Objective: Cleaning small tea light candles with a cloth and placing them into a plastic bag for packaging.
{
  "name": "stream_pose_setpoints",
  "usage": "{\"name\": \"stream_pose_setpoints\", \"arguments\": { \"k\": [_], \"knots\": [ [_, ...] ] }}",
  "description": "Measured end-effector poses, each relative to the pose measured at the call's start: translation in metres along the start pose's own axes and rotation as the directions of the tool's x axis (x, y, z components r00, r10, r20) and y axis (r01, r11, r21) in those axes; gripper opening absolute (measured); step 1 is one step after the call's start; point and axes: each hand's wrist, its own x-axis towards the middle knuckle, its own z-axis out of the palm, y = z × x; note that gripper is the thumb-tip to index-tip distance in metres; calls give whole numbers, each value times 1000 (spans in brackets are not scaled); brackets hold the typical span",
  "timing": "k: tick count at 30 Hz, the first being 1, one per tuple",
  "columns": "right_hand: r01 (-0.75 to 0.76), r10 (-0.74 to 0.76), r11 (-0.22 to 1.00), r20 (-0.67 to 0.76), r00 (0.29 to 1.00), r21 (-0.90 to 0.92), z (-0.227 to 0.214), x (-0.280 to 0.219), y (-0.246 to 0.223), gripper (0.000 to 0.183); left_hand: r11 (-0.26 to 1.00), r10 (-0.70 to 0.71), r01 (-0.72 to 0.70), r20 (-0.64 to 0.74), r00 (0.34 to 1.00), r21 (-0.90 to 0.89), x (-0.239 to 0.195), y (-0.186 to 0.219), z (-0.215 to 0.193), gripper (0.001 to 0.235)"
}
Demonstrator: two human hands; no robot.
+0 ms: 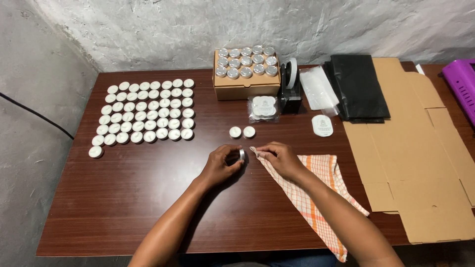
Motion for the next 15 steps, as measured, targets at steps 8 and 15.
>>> {"name": "stream_pose_setpoints", "arguments": {
  "k": [8, 15],
  "knots": [
    [86, -87, 993, 1, 996, 83, 8, -6, -9, 17, 996, 54, -47, 85, 995, -81, 3, 17, 5, 43],
    [235, -236, 972, -3, 972, -24, 22, -9, 15, 12, 991, 114, -110, 56, 992, -72, -2, 6, 12, 43]
  ]
}}
